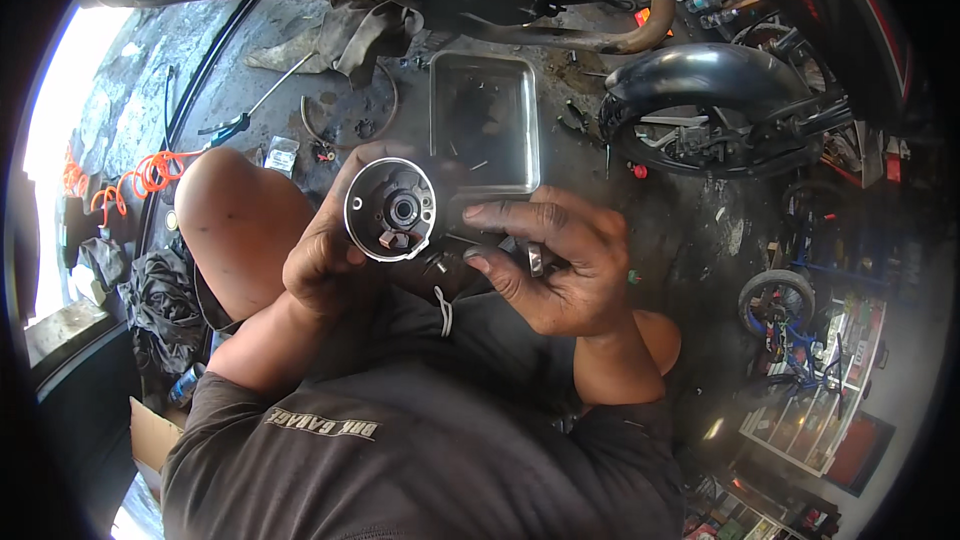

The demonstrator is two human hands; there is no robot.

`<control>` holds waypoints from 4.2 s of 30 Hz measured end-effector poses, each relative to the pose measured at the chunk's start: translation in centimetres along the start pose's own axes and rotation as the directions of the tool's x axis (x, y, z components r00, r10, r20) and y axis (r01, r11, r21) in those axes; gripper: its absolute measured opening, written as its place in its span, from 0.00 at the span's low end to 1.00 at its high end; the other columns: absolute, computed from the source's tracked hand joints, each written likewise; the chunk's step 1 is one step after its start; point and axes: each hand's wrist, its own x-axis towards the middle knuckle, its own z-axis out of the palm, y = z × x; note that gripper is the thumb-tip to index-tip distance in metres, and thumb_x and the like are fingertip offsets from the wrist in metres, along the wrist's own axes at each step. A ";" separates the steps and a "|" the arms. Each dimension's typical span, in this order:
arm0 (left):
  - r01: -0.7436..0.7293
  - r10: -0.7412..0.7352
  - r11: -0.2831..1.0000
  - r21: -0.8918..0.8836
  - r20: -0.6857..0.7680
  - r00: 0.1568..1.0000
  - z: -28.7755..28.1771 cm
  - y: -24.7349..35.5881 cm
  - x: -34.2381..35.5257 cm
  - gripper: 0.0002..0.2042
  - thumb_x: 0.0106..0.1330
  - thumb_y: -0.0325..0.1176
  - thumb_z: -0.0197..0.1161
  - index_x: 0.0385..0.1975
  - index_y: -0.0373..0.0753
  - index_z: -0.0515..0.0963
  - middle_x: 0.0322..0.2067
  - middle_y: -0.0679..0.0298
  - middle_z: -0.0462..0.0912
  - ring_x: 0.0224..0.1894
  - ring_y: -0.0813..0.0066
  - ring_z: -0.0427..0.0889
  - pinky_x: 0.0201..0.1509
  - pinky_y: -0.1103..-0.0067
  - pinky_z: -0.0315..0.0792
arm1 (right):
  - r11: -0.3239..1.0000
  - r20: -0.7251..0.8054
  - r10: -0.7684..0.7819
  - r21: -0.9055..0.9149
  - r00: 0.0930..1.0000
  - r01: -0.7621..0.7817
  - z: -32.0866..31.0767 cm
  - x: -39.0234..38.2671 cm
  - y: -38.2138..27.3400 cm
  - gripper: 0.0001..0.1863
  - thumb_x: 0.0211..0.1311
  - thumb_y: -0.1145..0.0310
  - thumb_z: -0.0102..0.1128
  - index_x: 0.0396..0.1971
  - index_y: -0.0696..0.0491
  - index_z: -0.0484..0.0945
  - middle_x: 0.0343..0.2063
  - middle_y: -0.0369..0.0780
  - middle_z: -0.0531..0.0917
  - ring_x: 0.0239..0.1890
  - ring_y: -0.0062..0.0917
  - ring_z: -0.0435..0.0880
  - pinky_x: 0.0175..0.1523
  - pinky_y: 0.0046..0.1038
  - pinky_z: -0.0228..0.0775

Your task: The person assembles a motorcycle starter motor by hand, inserting carbon brushes and connecting wires inside the motor housing while seated on the floor.

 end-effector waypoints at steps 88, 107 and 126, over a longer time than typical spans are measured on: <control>-0.166 0.184 0.974 0.155 -0.110 0.977 0.1 -1.8 0.0 0.31 0.63 0.29 0.64 0.67 0.35 0.60 0.64 0.54 0.67 0.61 0.70 0.73 0.66 0.73 0.68 | 0.656 0.131 0.510 0.580 0.850 -0.483 1.6 -2.4 0.1 0.14 0.76 0.75 0.48 0.57 0.54 0.62 0.34 0.33 0.73 0.31 0.11 0.65 0.33 0.15 0.58; -0.364 0.469 0.749 0.554 -0.055 0.882 -0.6 -2.6 0.3 0.22 0.63 0.18 0.68 0.54 0.39 0.68 0.64 0.46 0.68 0.62 0.68 0.72 0.60 0.75 0.72 | -0.022 0.432 0.625 0.842 0.650 -0.539 4.5 -2.4 -0.7 0.09 0.80 0.67 0.47 0.54 0.45 0.63 0.24 0.35 0.73 0.13 0.09 0.59 0.17 0.14 0.53; -0.172 0.288 0.885 0.432 -0.220 0.932 -0.2 -2.5 -0.1 0.18 0.67 0.21 0.67 0.55 0.37 0.75 0.49 0.63 0.81 0.51 0.77 0.80 0.57 0.79 0.74 | -0.068 0.382 0.716 0.871 0.585 -0.486 6.3 -2.6 -0.6 0.07 0.80 0.65 0.49 0.52 0.47 0.67 0.31 0.37 0.80 0.16 0.09 0.63 0.19 0.14 0.55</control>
